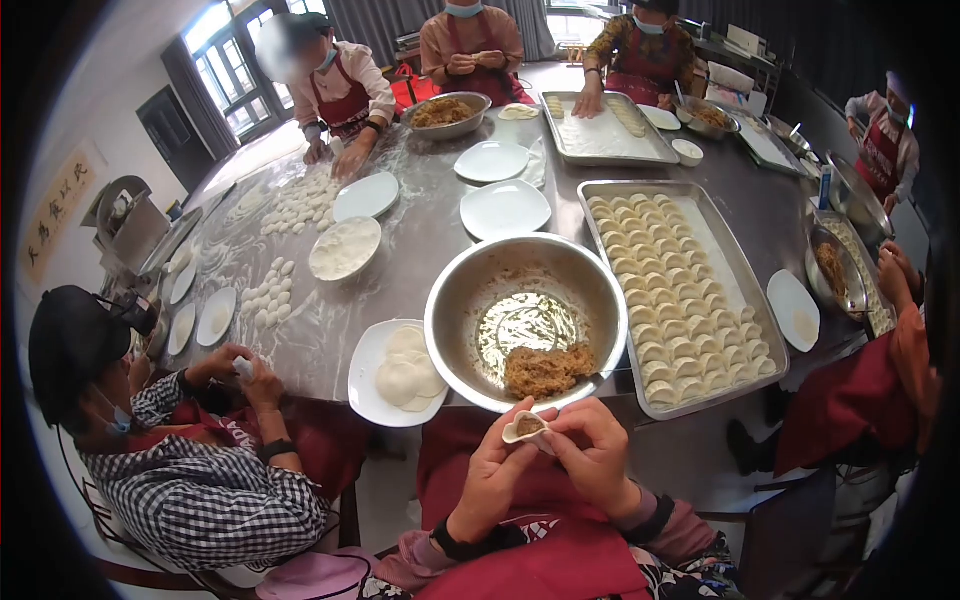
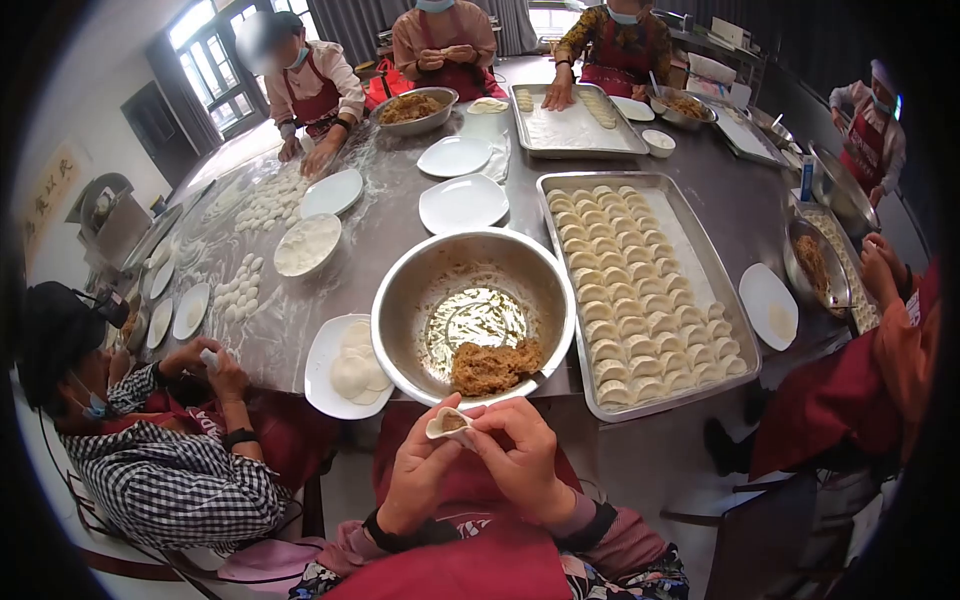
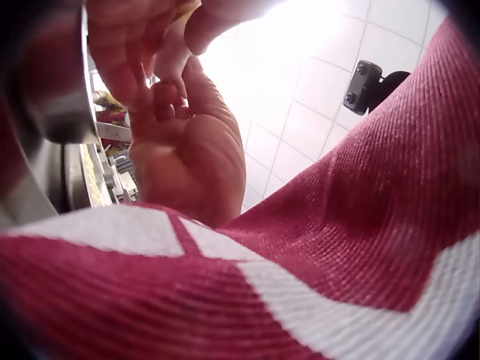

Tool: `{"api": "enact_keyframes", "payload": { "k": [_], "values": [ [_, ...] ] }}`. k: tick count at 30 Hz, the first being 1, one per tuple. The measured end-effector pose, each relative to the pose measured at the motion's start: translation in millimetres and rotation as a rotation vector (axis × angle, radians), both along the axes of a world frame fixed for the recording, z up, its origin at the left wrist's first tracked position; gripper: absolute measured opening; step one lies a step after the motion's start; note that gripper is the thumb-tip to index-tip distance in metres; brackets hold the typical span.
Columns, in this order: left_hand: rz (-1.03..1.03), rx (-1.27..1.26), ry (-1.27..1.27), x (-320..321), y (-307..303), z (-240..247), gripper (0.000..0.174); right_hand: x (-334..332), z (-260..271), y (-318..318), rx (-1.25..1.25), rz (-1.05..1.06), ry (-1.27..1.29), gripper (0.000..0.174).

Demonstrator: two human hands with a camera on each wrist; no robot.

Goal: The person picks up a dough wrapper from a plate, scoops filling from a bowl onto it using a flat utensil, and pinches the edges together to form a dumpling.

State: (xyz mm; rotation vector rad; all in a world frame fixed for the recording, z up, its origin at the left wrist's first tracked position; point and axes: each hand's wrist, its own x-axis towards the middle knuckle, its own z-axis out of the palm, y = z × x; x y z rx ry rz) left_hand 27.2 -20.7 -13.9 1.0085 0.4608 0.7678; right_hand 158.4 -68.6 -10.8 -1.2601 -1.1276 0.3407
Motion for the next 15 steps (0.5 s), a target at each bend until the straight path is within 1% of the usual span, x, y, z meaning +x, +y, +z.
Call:
{"api": "enact_keyframes", "payload": {
  "k": [2,3,4,6,8,10,11,12,13,14,15],
  "values": [
    [-0.001,0.032,-0.004,-1,0,-1,0.047,-2,-6,-3,-0.064,0.048,0.1,0.011],
    [0.011,0.087,0.047,-1,0,-3,0.045,-1,-3,-3,-0.048,0.054,0.043,0.012],
    [0.022,0.138,0.099,-2,0,-5,0.043,-1,-2,-4,-0.058,0.052,0.041,0.012],
    [0.039,0.141,0.11,-4,-2,-12,0.04,-1,0,-6,-0.115,0.045,-0.021,0.012],
    [0.056,0.166,0.108,-4,1,-13,0.037,1,2,-6,-0.098,0.053,-0.01,0.013],
    [0.033,0.023,0.067,-3,1,-10,0.035,5,2,-10,-0.086,0.038,-0.009,0.014],
    [-0.002,-0.062,-0.014,-2,2,-10,0.035,8,0,-13,-0.041,0.025,0.049,0.015],
    [-0.015,-0.126,-0.018,-2,3,-9,0.038,13,-1,-14,0.009,0.013,0.104,0.016],
    [-0.018,-0.151,-0.049,-2,5,-8,0.039,20,1,-18,0.02,-0.018,0.005,0.018],
    [-0.019,-0.178,-0.076,-4,7,-7,0.04,28,-2,-24,0.027,-0.036,-0.011,0.018],
    [0.004,-0.159,-0.062,-6,9,-7,0.041,36,-8,-30,0.016,-0.146,0.033,0.019]
  ]
}}
